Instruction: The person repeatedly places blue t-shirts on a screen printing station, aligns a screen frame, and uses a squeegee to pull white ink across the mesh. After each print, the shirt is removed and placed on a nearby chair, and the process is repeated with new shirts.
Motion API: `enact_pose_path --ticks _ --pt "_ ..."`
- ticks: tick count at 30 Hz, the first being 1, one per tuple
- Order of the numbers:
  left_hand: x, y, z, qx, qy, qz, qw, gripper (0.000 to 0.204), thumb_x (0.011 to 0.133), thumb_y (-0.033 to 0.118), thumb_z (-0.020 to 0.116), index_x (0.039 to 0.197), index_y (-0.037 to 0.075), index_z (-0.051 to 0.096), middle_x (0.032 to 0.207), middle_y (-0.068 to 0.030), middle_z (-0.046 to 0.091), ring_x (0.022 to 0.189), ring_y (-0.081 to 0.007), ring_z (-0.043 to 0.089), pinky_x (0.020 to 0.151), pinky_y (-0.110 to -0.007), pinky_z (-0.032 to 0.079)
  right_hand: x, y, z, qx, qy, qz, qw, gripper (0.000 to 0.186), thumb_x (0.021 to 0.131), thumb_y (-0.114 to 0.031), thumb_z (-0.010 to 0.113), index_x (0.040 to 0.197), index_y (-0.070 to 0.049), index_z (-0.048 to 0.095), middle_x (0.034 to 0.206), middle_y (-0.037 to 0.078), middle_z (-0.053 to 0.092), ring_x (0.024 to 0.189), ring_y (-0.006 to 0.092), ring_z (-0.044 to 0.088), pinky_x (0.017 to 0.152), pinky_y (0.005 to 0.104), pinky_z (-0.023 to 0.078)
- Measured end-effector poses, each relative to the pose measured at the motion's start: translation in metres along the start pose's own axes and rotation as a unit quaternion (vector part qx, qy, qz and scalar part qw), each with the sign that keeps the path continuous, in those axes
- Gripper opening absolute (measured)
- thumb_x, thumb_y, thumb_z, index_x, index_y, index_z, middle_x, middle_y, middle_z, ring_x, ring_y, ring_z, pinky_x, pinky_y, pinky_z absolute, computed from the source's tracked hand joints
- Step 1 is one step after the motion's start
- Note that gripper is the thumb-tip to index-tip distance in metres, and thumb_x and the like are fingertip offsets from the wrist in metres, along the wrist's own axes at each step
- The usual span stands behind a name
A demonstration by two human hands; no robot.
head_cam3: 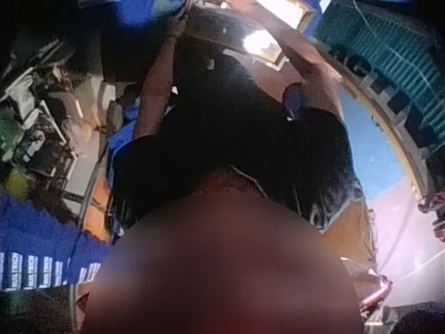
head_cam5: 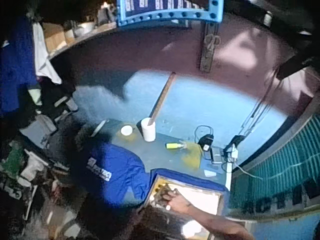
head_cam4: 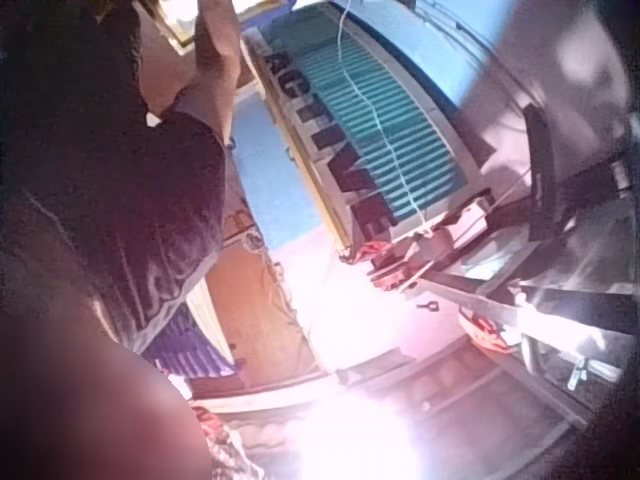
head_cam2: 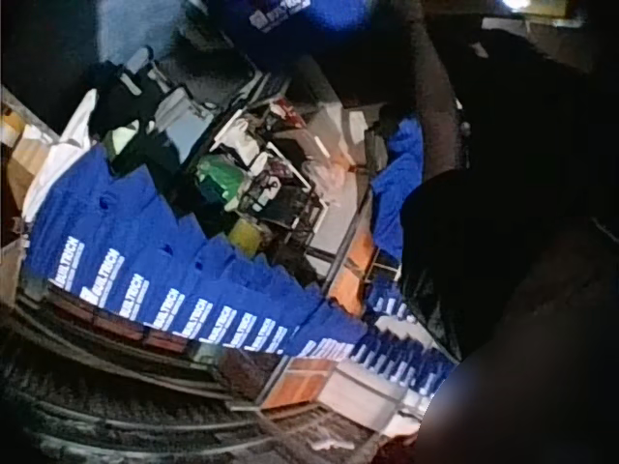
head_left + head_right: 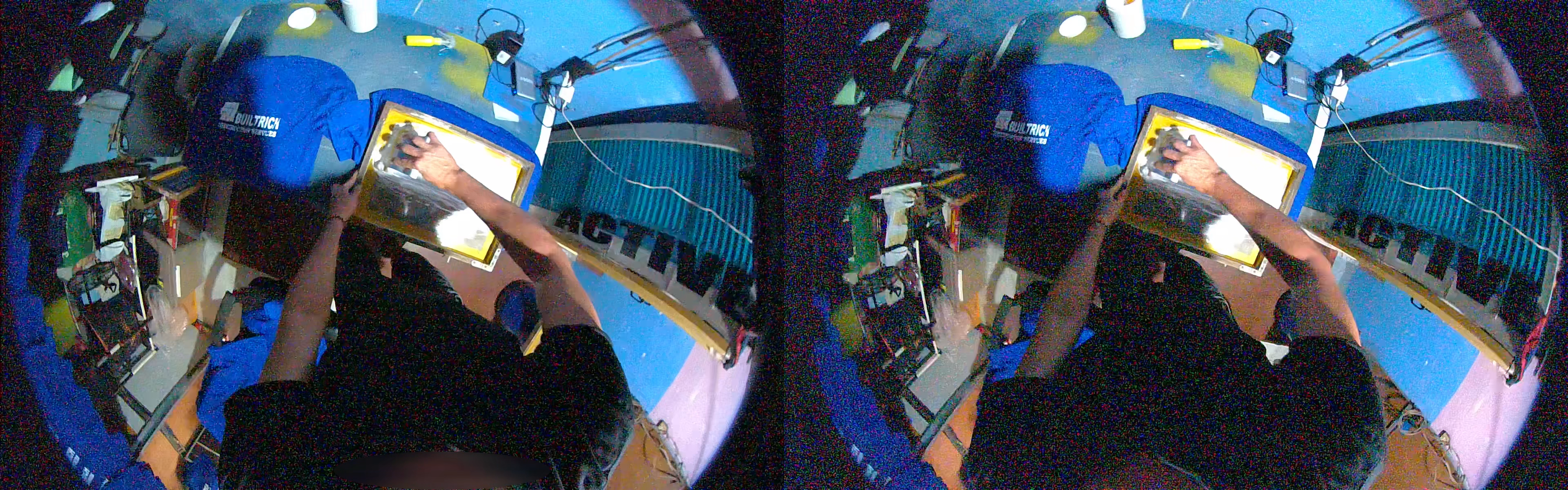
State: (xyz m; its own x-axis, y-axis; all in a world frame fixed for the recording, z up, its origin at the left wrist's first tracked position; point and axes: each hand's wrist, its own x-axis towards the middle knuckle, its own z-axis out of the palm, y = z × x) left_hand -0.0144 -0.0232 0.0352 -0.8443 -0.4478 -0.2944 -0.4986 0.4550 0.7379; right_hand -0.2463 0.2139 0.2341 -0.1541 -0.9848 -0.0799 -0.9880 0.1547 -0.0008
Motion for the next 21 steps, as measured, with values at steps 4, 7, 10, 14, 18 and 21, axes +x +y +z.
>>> enact_pose_path --ticks 4,7,10,14,18,21 --pt "-0.004 0.003 -0.007 0.03 -0.025 0.038 0.999 0.055 0.1 0.035 0.065 0.15 0.012 0.056 0.14 -0.0161 0.066 0.126 -0.0313 0.063 0.108 -0.042 0.047 -0.007 0.001 0.016 -0.012 -0.026 0.03 0.999 0.053 0.091 -0.017 0.057 0.136 -0.043 0.064 0.137 -0.006 0.058 0.138 0.0198 0.047 0.114 0.0609 0.039" --pt "-0.006 0.012 -0.012 -0.043 -0.011 0.059 0.997 0.055 0.098 0.026 0.064 0.152 0.017 0.054 0.142 -0.0173 0.064 0.129 -0.0363 0.062 0.112 -0.044 0.043 -0.062 0.017 0.02 0.005 -0.039 0.036 0.999 0.054 0.09 -0.018 0.058 0.137 -0.044 0.062 0.144 -0.007 0.056 0.144 0.0195 0.043 0.117 0.0623 0.036" --pt "-0.005 0.015 -0.01 -0.05 -0.013 0.071 0.996 0.054 0.1 0.028 0.062 0.151 0.011 0.054 0.144 -0.0169 0.063 0.133 -0.0332 0.06 0.113 -0.041 0.044 -0.14 0.032 0.017 0.038 -0.102 0.064 0.992 0.056 0.09 -0.018 0.057 0.14 -0.043 0.061 0.152 -0.007 0.051 0.148 0.021 0.039 0.118 0.064 0.033" --pt "-0.001 0.008 -0.001 -0.087 -0.012 0.074 0.993 0.053 0.101 0.029 0.061 0.148 0.004 0.056 0.141 -0.0167 0.066 0.131 -0.0286 0.062 0.111 -0.038 0.048 -0.236 0.044 0.022 0.045 -0.097 0.098 0.989 0.056 0.093 -0.018 0.053 0.146 -0.036 0.057 0.159 -0.004 0.046 0.154 0.0236 0.033 0.119 0.0653 0.03" --pt "-0.002 0.004 0.005 -0.011 0.001 0.004 1.0 0.046 0.096 0.02 0.066 0.14 0.006 0.065 0.13 -0.014 0.072 0.116 -0.0236 0.068 0.104 -0.038 0.053 -0.281 0.04 0.017 0.037 -0.115 0.114 0.986 0.061 0.097 -0.016 0.049 0.154 -0.039 0.048 0.166 -0.004 0.038 0.158 0.0241 0.025 0.121 0.0669 0.027" --pt "-0.004 0.014 0.007 -0.039 0.024 -0.016 0.999 0.043 0.097 0.018 0.061 0.139 0.01 0.065 0.114 -0.0229 0.073 0.1 -0.0376 0.069 0.09 -0.045 0.054 -0.281 0.033 0.0 0.075 -0.167 0.177 0.967 0.064 0.097 -0.014 0.05 0.155 -0.041 0.046 0.172 -0.004 0.025 0.16 0.0261 0.021 0.123 0.0682 0.022"
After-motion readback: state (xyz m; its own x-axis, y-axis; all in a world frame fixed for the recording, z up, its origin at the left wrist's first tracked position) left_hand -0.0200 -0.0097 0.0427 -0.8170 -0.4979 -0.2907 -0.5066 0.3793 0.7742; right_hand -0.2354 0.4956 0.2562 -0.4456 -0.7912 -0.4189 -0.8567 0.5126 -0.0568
